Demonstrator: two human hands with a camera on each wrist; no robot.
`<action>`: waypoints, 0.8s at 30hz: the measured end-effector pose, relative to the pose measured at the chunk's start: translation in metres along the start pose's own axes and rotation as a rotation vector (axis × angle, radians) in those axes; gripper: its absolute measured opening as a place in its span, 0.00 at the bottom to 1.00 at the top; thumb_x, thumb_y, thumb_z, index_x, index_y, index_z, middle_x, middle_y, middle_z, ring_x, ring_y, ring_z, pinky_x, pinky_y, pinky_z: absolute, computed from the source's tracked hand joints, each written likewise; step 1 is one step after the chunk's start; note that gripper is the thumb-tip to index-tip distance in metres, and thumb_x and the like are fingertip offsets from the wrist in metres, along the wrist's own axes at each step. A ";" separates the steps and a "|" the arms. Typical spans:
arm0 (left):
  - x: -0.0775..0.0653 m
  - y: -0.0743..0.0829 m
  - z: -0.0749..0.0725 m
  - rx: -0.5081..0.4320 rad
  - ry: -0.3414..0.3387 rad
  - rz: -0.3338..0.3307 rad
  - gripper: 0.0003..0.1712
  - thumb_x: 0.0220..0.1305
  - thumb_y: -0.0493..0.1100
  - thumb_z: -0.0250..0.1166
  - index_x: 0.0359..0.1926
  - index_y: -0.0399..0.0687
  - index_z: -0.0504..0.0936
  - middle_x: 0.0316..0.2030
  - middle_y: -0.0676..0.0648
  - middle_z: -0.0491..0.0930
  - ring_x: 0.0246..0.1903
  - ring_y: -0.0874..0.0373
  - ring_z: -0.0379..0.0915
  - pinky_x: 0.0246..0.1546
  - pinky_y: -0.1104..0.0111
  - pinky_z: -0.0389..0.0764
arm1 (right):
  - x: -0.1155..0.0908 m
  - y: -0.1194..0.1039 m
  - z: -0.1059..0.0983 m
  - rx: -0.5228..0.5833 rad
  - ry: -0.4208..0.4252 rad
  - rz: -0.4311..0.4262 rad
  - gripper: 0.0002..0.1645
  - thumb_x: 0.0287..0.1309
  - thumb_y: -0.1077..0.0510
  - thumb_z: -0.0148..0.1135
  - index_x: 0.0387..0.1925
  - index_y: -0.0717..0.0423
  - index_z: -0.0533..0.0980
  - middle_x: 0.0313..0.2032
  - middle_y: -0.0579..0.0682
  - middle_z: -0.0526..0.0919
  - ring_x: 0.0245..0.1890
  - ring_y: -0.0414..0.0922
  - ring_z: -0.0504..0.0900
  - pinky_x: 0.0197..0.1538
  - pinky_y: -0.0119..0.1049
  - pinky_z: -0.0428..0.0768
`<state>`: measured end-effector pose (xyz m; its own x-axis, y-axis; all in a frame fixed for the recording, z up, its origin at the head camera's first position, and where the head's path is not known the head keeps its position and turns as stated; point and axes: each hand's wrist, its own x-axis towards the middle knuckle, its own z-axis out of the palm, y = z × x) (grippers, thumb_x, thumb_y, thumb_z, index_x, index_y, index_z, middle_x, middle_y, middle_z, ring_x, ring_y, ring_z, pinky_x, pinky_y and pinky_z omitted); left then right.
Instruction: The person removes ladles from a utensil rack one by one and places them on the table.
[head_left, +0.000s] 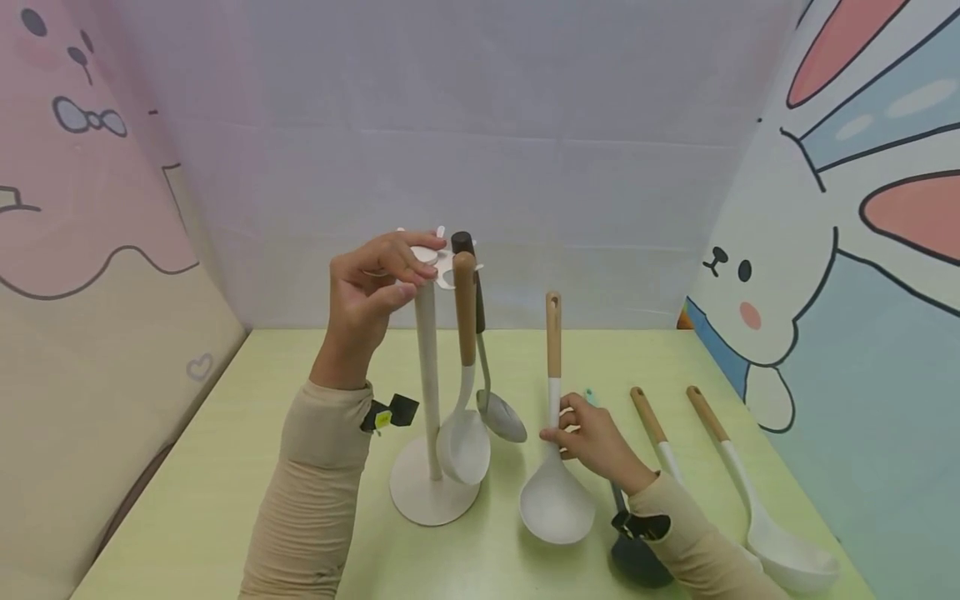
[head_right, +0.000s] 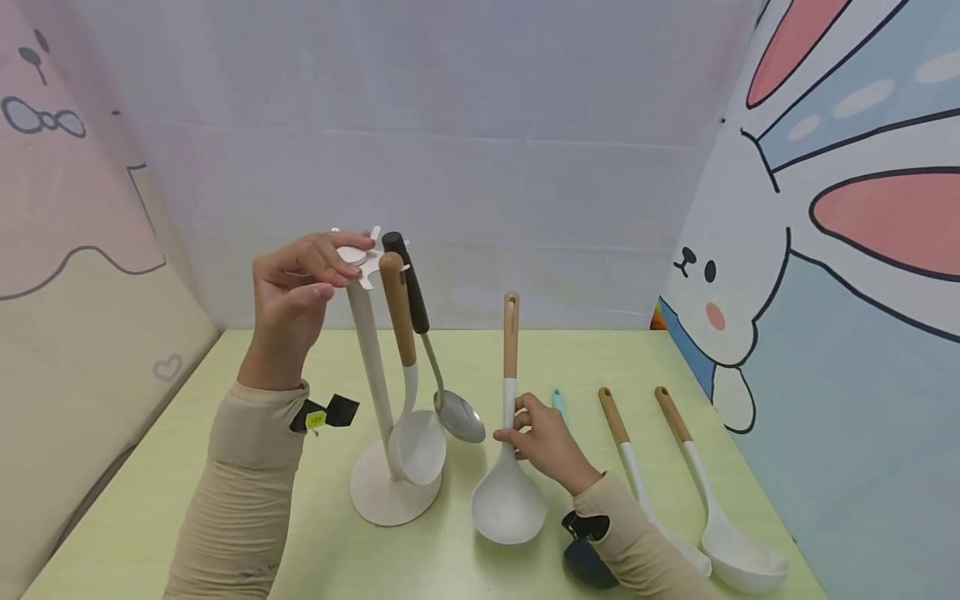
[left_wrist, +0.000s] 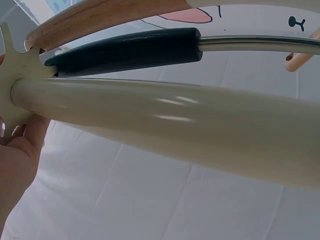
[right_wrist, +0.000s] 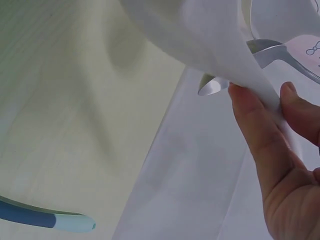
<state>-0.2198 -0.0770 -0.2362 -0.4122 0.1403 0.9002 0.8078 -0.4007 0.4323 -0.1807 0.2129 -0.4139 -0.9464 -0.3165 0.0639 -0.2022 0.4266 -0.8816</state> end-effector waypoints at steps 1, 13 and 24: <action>0.000 0.000 0.000 -0.006 -0.001 -0.001 0.06 0.48 0.33 0.59 0.20 0.40 0.82 0.27 0.53 0.84 0.47 0.52 0.81 0.62 0.44 0.69 | 0.001 0.001 0.000 0.008 -0.009 0.005 0.19 0.62 0.60 0.67 0.45 0.66 0.68 0.32 0.56 0.83 0.30 0.50 0.87 0.33 0.44 0.88; 0.001 -0.003 -0.002 -0.027 -0.004 -0.013 0.06 0.46 0.34 0.58 0.20 0.41 0.82 0.27 0.54 0.84 0.47 0.52 0.80 0.61 0.45 0.69 | 0.006 0.016 0.004 0.059 -0.079 0.096 0.16 0.62 0.65 0.66 0.41 0.66 0.67 0.30 0.53 0.84 0.26 0.51 0.87 0.30 0.46 0.87; 0.000 -0.006 -0.004 -0.012 -0.014 -0.021 0.07 0.46 0.34 0.57 0.20 0.44 0.82 0.27 0.55 0.84 0.47 0.54 0.80 0.62 0.43 0.67 | 0.011 0.027 0.008 0.130 -0.179 0.157 0.14 0.63 0.66 0.64 0.42 0.69 0.67 0.28 0.55 0.85 0.28 0.50 0.87 0.29 0.44 0.87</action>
<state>-0.2263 -0.0778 -0.2390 -0.4230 0.1609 0.8918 0.7938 -0.4088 0.4503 -0.1946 0.2136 -0.4406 -0.9017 -0.4048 -0.1521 -0.0115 0.3740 -0.9274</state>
